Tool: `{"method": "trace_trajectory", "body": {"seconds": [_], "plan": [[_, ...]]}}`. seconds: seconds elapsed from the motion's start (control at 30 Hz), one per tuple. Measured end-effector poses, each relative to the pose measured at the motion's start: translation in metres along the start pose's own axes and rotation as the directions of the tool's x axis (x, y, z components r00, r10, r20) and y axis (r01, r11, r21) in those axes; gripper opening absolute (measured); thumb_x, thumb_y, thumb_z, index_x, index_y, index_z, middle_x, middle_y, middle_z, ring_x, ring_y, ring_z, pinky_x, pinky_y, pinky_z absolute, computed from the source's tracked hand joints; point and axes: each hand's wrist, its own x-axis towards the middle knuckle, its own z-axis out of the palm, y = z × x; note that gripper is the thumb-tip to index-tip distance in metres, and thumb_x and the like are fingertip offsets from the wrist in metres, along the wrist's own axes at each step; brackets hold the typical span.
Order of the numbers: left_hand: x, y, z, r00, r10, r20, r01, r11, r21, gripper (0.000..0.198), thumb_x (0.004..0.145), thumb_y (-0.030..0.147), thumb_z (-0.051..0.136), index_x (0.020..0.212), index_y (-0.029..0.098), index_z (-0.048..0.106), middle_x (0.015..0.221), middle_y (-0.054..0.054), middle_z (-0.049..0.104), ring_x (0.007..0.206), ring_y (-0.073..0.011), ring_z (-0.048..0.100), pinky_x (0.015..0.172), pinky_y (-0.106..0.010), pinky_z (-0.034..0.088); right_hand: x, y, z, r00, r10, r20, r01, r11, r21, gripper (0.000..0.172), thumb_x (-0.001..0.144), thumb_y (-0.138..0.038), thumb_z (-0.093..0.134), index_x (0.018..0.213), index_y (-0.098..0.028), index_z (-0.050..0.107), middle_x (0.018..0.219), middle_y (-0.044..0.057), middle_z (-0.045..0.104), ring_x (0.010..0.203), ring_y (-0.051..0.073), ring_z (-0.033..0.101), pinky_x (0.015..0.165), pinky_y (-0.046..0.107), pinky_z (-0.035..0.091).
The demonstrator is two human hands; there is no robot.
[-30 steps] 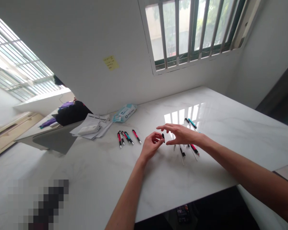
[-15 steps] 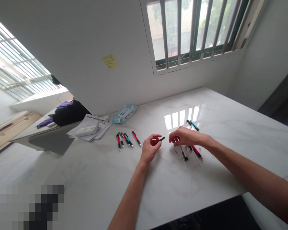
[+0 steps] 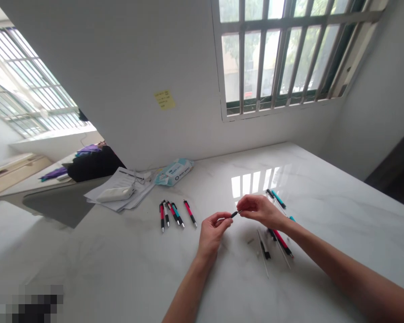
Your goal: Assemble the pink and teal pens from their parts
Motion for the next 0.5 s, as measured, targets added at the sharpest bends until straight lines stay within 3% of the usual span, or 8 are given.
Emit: {"method": "trace_trajectory", "body": {"seconds": [0.23, 0.5], "plan": [[0.0015, 0.0002, -0.0023, 1.0, 0.0, -0.002, 0.0, 1.0, -0.024, 0.026, 0.066, 0.033, 0.089, 0.085, 0.018, 0.081, 0.075, -0.005, 0.075, 0.074, -0.0174, 0.067, 0.074, -0.028, 0.052, 0.0026, 0.0082, 0.001, 1.0, 0.013, -0.017, -0.013, 0.999, 0.03, 0.023, 0.083, -0.036, 0.081, 0.098, -0.02, 0.073, 0.095, 0.004, 0.076, 0.09, 0.02, 0.073, 0.089, 0.038, 0.059], [0.0004, -0.0001, -0.0027, 1.0, -0.005, 0.017, 0.006, 1.0, -0.006, 0.024, 0.069, 0.032, 0.088, 0.086, 0.018, 0.08, 0.075, -0.003, 0.074, 0.07, -0.0143, 0.064, 0.069, -0.024, 0.048, 0.0015, -0.0012, -0.002, 1.0, 0.019, -0.006, -0.019, 0.999, 0.048, 0.026, 0.082, -0.039, 0.083, 0.096, -0.02, 0.074, 0.096, 0.004, 0.076, 0.09, 0.02, 0.073, 0.09, 0.038, 0.06]]}}
